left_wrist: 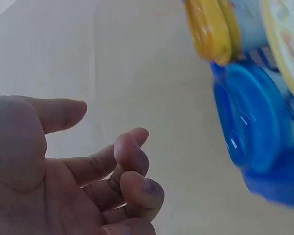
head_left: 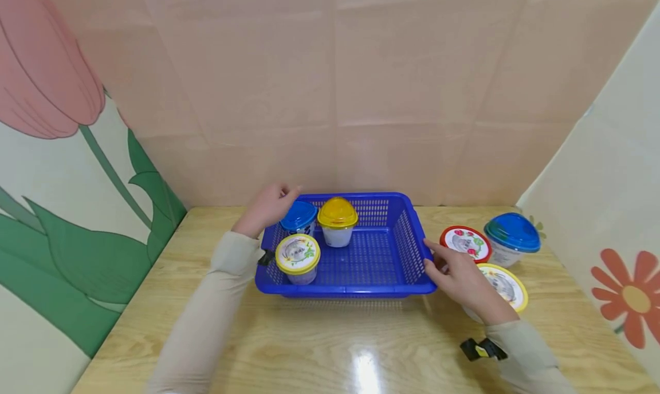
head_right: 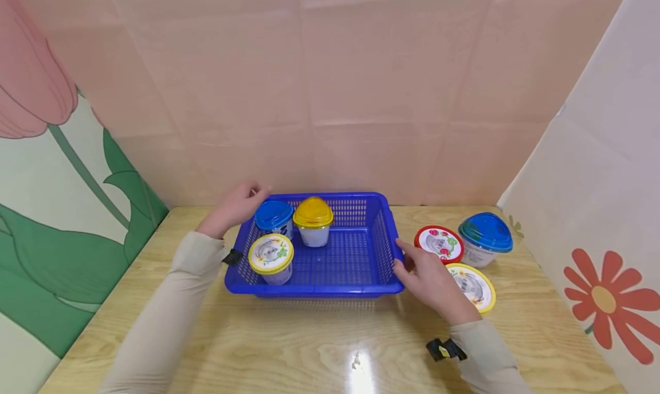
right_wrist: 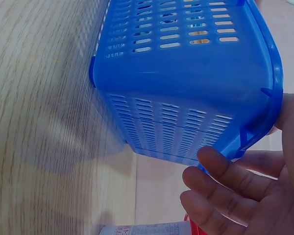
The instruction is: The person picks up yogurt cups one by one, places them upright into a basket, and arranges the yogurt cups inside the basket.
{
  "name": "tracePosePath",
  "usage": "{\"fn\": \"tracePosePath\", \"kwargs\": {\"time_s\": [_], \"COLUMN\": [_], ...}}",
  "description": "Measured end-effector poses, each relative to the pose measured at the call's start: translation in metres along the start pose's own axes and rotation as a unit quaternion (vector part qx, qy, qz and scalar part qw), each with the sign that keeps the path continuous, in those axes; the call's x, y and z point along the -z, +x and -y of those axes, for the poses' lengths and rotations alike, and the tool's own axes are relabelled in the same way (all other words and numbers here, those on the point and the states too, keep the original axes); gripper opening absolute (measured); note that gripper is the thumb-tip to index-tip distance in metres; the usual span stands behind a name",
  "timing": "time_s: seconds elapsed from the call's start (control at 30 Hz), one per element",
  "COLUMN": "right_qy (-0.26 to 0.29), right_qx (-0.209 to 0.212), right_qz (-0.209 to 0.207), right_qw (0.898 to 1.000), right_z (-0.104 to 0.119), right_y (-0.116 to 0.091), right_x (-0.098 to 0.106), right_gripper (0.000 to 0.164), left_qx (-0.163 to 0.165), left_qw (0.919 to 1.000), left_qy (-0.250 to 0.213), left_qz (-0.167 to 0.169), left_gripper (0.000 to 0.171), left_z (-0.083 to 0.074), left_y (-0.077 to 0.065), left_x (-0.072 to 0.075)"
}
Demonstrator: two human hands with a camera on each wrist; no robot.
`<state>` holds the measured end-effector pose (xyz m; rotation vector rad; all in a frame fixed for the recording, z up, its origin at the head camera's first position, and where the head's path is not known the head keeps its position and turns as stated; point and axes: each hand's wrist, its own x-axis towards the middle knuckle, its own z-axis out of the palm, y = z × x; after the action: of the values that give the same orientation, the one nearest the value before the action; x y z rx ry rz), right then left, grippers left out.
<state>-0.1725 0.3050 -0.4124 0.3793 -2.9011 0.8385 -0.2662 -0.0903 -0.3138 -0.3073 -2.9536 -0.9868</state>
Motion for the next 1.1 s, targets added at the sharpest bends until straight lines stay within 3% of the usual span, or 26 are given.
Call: {"fn": "tracePosePath", "kwargs": {"time_s": [0.23, 0.53, 0.63, 0.83, 1.1], "right_qy": [-0.002, -0.007, -0.007, -0.006, -0.007], "right_qx": [-0.001, 0.007, 0.005, -0.001, -0.011], "right_qz": [-0.002, -0.015, -0.016, -0.011, -0.006], "right_qw": [1.000, 1.000, 1.000, 1.000, 1.000], "right_z": [0.001, 0.000, 0.000, 0.001, 0.001], "right_y": [0.000, -0.001, -0.002, -0.003, -0.002], "right_x": [0.001, -0.002, -0.003, -0.003, -0.002], "right_gripper": [0.055, 0.054, 0.054, 0.055, 0.055], "left_qx": [0.047, 0.069, 0.064, 0.013, 0.029], "left_qw": [0.9986, 0.9974, 0.9979, 0.9988, 0.9953], "left_qy": [0.004, 0.017, 0.003, -0.045, -0.084], "left_qz": [-0.022, 0.003, 0.008, -0.016, -0.036], "left_gripper": [0.049, 0.060, 0.055, 0.038, 0.042], "left_z": [0.046, 0.087, 0.095, 0.104, 0.105], "left_y": [-0.023, -0.038, -0.042, -0.045, -0.045], "left_x": [0.001, -0.020, -0.031, -0.052, -0.060]}}
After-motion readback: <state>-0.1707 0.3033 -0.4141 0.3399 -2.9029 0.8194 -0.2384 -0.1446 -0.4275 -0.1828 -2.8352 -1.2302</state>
